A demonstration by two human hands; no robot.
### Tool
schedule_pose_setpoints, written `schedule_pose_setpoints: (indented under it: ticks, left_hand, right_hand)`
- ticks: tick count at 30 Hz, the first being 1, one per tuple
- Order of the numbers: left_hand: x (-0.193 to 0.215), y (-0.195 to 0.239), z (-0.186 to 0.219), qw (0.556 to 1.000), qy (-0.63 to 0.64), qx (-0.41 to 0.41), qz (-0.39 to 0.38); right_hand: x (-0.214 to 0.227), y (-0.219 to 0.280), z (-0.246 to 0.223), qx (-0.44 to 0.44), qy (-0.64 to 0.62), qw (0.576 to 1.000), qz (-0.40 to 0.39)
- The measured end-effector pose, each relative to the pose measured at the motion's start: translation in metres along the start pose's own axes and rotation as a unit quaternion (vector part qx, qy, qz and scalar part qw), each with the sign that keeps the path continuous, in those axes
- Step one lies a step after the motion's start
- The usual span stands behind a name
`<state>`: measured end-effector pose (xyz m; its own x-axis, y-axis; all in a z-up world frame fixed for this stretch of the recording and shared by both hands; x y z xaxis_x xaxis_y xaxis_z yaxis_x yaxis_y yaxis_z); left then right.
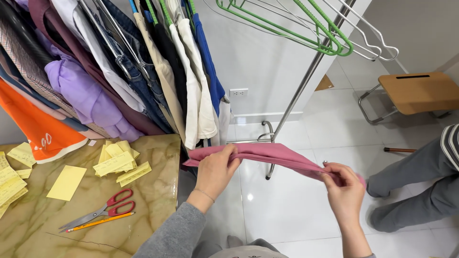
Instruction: The person picks up folded shirts from a table, unfolds them, and places them onto hangers. They then hang the shirts on a metal clothing rack. The process is repeated for several shirts of different colors and patterns.
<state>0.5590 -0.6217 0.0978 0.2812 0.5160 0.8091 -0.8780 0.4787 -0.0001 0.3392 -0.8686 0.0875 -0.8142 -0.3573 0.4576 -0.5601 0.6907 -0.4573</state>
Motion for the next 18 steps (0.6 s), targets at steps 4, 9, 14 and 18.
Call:
schedule_pose_setpoints:
  ticks: [4, 9, 14, 18]
  left_hand:
    - [0.011, 0.001, 0.011, 0.999, 0.007, -0.032, -0.007]
    - [0.028, -0.004, 0.027, 0.997, 0.005, -0.064, 0.047]
    - [0.033, -0.009, 0.028, 0.999, 0.003, -0.038, 0.029]
    - [0.032, -0.01, 0.029, 0.998, 0.033, -0.037, 0.041]
  right_hand:
    - [0.01, -0.01, 0.001, -0.061, 0.059, 0.996, 0.002]
    - [0.012, -0.022, -0.006, -0.009, -0.006, 1.0, 0.004]
    - [0.008, -0.026, -0.001, -0.01, -0.016, 1.0, 0.016]
    - [0.009, -0.027, -0.021, -0.073, -0.035, 0.997, -0.015]
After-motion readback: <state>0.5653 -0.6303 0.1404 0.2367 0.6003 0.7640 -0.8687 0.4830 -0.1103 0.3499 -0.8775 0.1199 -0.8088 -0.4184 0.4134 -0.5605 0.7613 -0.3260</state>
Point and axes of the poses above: each hand's wrist, its own y-axis away from the middle knuckle, its own x-axis out of the back of the hand, z = x × y, the point moved 1 cm from there along -y, towards the middle knuckle, and after that the axes turned 12 degrees about x, right-handed, at the moved point
